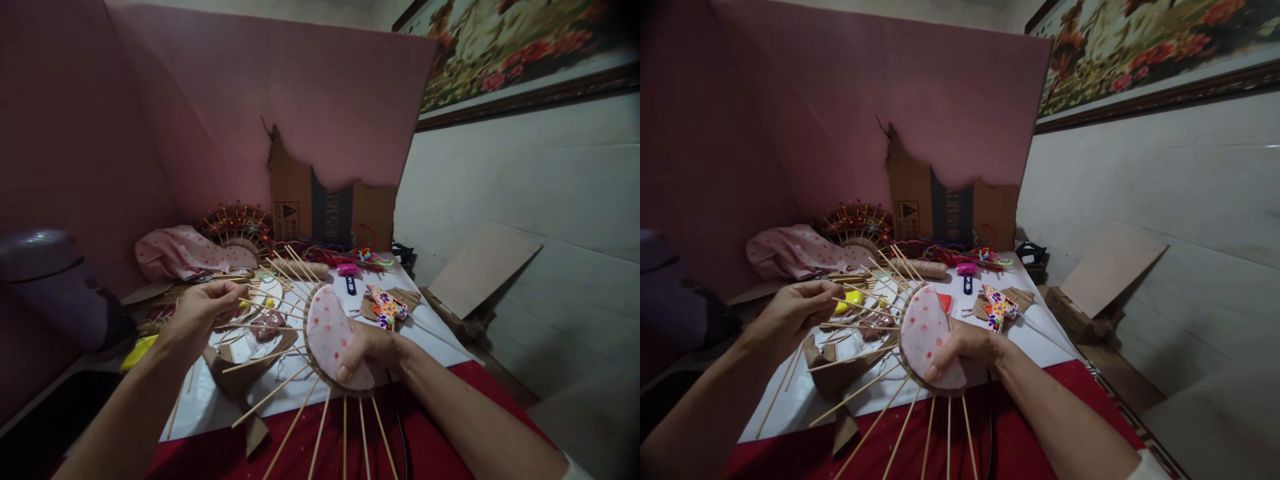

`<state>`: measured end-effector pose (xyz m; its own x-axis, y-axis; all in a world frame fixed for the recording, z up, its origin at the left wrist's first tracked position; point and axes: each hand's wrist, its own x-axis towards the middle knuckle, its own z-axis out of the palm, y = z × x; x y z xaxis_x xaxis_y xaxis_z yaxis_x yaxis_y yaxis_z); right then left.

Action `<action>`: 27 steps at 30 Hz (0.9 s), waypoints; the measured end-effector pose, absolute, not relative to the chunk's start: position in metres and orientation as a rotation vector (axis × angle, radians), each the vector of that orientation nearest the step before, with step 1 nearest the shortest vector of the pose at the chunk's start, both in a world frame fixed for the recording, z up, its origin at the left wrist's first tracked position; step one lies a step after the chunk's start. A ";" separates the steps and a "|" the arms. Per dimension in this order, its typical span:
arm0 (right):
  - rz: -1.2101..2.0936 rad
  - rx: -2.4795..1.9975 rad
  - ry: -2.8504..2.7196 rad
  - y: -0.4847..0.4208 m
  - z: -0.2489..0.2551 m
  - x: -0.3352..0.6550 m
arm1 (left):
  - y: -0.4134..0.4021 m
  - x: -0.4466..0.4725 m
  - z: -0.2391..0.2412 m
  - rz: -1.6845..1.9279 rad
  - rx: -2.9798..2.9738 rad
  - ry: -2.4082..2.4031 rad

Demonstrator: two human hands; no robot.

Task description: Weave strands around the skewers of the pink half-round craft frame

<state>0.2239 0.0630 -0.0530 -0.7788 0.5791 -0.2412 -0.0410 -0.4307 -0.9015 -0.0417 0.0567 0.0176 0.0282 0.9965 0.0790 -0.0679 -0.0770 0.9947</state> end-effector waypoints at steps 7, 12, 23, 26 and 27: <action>2.162 -0.810 -1.410 0.064 -0.050 0.223 | 0.055 -0.045 0.029 1.341 1.551 1.431; 2.160 -0.800 -1.403 0.062 -0.048 0.223 | 0.055 -0.047 0.032 1.366 1.614 1.420; 2.284 -0.632 -1.457 0.057 -0.045 0.223 | 0.061 -0.055 0.025 1.389 1.498 1.214; 2.333 -0.574 -1.495 0.056 -0.048 0.224 | 0.065 -0.046 0.013 1.331 1.245 1.038; 2.353 -0.560 -1.494 0.056 -0.048 0.224 | 0.066 -0.040 0.008 1.294 1.230 1.022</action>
